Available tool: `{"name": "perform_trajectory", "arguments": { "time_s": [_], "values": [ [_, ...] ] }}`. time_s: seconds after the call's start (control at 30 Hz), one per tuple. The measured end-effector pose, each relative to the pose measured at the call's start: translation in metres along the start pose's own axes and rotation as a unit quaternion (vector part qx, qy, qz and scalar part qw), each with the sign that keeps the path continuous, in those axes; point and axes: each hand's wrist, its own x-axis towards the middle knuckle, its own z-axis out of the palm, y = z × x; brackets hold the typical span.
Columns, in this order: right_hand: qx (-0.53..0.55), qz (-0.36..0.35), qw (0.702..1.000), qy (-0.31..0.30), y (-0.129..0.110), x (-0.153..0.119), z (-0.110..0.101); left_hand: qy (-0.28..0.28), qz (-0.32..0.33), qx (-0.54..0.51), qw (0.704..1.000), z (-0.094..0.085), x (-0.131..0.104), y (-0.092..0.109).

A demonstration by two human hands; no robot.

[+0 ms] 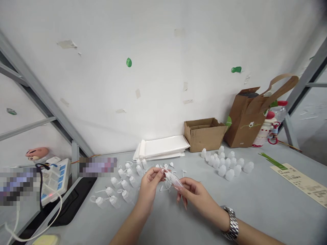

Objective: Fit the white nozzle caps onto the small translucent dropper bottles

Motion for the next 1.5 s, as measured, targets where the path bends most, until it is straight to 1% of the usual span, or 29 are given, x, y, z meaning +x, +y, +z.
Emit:
{"name": "perform_trajectory", "arguments": {
  "time_s": [0.1,0.33,0.47,0.53,0.67,0.77,0.9,1.03,1.2,1.43,1.5],
  "values": [
    [0.003,0.0,1.0,-0.01,0.001,0.0,0.0,-0.004,-0.03,-0.05,0.998,0.0,0.0,0.0],
    [0.003,-0.006,1.0,-0.014,0.005,0.0,0.0,-0.01,-0.06,-0.119,0.991,0.001,0.0,0.0],
    [-0.002,-0.003,1.0,-0.028,0.007,-0.001,0.001,-0.036,-0.056,-0.101,0.993,0.002,-0.001,0.002],
    [-0.01,0.0,1.0,-0.02,0.006,-0.001,0.001,-0.044,-0.051,-0.091,0.994,0.002,-0.003,0.003],
    [-0.03,0.007,1.0,0.0,0.004,0.0,0.001,-0.038,-0.047,-0.079,0.995,0.003,-0.005,0.005],
    [-0.044,0.009,0.999,0.004,0.004,-0.001,0.001,-0.038,-0.055,-0.079,0.995,0.004,-0.004,0.005],
    [-0.089,0.0,0.996,0.025,0.004,-0.002,0.001,-0.056,-0.07,-0.063,0.994,0.003,-0.003,0.004],
    [-0.15,-0.016,0.988,0.041,0.001,-0.004,0.002,-0.074,-0.067,-0.064,0.993,0.001,-0.003,0.001],
    [-0.226,-0.056,0.971,0.055,0.001,-0.007,0.002,-0.082,-0.052,-0.062,0.993,0.002,-0.004,-0.003],
    [-0.343,-0.118,0.927,0.097,0.012,-0.011,0.002,-0.046,-0.044,-0.071,0.995,0.007,-0.008,-0.005],
    [-0.339,-0.12,0.927,0.103,0.012,-0.011,0.002,-0.033,-0.045,-0.079,0.995,0.008,-0.01,-0.005]
  ]
}}
